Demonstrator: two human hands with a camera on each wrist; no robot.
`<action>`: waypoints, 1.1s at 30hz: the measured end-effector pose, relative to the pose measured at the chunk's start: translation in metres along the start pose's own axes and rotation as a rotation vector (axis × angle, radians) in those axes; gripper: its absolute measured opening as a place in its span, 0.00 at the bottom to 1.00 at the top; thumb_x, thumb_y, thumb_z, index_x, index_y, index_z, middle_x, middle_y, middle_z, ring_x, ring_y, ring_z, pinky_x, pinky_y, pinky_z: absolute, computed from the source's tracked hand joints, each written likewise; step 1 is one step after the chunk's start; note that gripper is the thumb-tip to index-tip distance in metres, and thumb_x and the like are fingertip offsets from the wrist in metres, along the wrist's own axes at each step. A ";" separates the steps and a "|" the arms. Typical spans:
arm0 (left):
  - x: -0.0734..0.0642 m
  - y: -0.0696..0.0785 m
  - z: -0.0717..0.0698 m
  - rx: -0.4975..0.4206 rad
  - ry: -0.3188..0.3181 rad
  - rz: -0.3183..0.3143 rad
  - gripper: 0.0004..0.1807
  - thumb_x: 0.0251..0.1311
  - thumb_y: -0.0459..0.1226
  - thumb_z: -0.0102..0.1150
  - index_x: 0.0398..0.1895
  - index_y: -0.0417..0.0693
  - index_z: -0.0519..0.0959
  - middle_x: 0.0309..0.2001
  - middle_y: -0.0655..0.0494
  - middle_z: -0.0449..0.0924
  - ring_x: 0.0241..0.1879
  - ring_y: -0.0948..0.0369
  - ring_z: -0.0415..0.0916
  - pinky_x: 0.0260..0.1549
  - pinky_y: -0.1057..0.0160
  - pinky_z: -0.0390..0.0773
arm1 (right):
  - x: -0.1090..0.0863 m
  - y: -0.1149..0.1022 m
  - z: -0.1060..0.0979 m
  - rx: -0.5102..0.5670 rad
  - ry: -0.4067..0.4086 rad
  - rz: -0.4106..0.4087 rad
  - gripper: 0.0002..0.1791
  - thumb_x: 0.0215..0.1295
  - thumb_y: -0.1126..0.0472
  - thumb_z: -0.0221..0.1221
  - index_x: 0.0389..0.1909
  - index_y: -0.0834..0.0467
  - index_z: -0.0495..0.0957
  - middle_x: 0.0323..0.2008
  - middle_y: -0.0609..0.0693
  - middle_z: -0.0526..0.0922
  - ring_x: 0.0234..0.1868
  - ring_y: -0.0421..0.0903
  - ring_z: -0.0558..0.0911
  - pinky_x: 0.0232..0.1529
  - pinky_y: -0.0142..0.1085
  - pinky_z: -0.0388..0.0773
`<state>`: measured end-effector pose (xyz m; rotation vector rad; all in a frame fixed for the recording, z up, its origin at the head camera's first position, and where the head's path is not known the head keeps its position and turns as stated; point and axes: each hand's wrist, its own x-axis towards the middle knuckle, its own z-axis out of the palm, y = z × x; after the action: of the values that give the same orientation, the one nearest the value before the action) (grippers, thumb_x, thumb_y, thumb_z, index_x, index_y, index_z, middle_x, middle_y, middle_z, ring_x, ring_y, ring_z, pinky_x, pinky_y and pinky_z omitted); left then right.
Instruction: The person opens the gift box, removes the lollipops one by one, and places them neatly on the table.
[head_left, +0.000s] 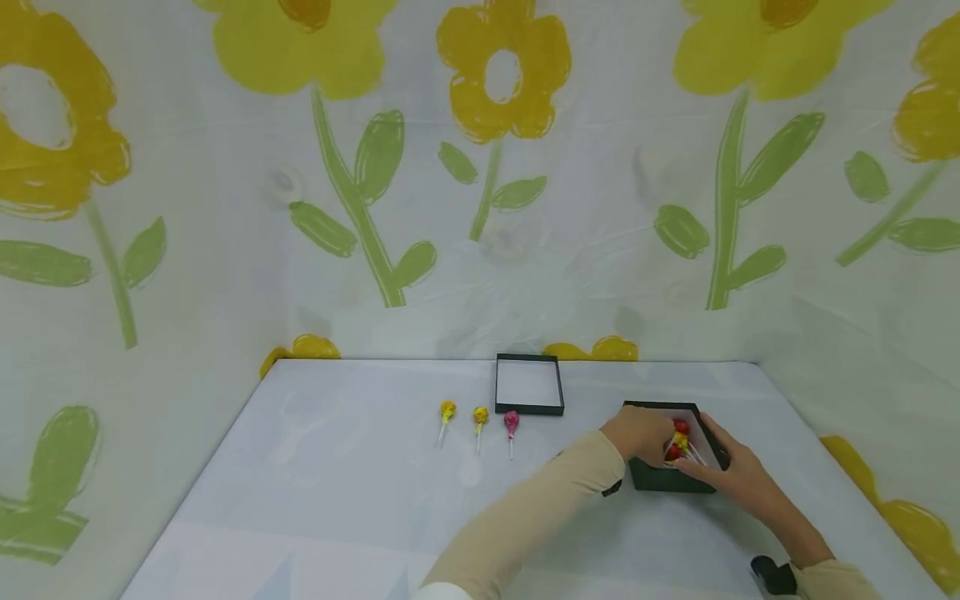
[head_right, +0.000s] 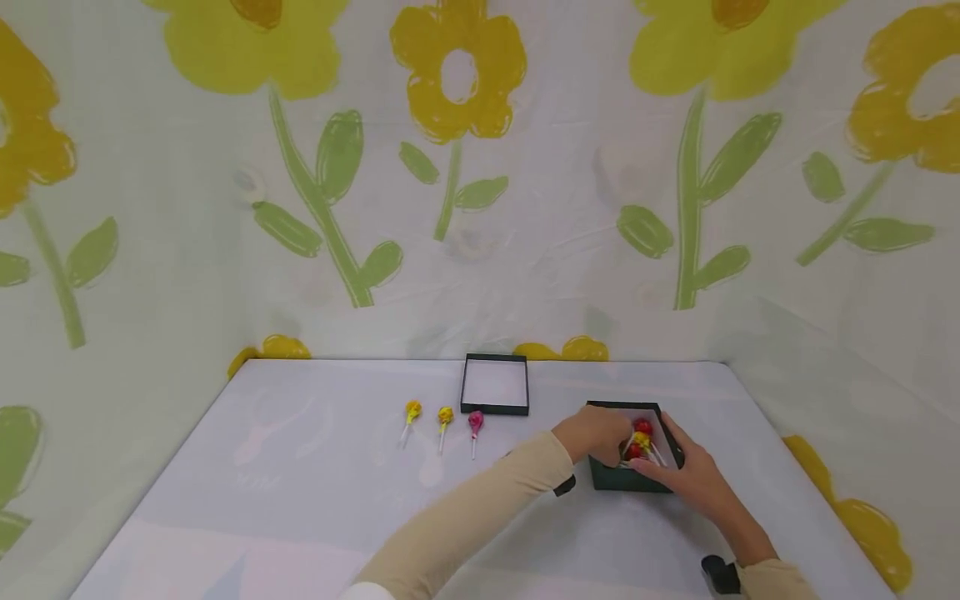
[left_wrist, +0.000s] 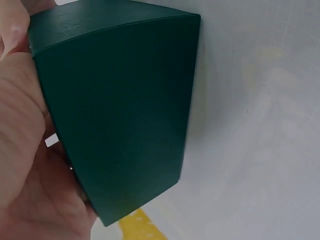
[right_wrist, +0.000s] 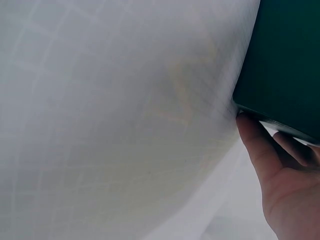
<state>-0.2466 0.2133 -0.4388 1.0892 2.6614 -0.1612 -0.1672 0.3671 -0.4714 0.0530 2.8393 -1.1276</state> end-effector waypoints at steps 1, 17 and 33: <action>0.000 -0.001 0.001 -0.015 0.000 0.002 0.11 0.56 0.48 0.62 0.19 0.61 0.77 0.20 0.70 0.71 0.23 0.69 0.66 0.31 0.69 0.71 | 0.001 0.000 0.001 0.000 0.000 0.003 0.54 0.61 0.45 0.60 0.74 0.59 0.36 0.66 0.76 0.51 0.53 0.64 0.66 0.42 0.51 0.73; -0.008 -0.039 0.003 -0.343 0.282 0.250 0.09 0.52 0.36 0.68 0.37 0.53 0.84 0.35 0.68 0.75 0.34 0.72 0.67 0.32 0.81 0.67 | 0.001 -0.005 0.003 0.012 -0.016 0.018 0.55 0.60 0.43 0.61 0.74 0.58 0.35 0.67 0.76 0.49 0.60 0.71 0.60 0.48 0.61 0.69; -0.033 -0.069 -0.001 -0.531 0.500 0.370 0.10 0.56 0.32 0.64 0.42 0.47 0.83 0.40 0.63 0.77 0.36 0.70 0.69 0.35 0.84 0.68 | -0.001 -0.005 0.000 -0.006 -0.019 0.032 0.55 0.60 0.43 0.61 0.74 0.59 0.35 0.68 0.76 0.46 0.63 0.78 0.50 0.52 0.71 0.57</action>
<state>-0.2722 0.1422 -0.4278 1.5312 2.5675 0.9405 -0.1664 0.3634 -0.4673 0.0862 2.8152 -1.1068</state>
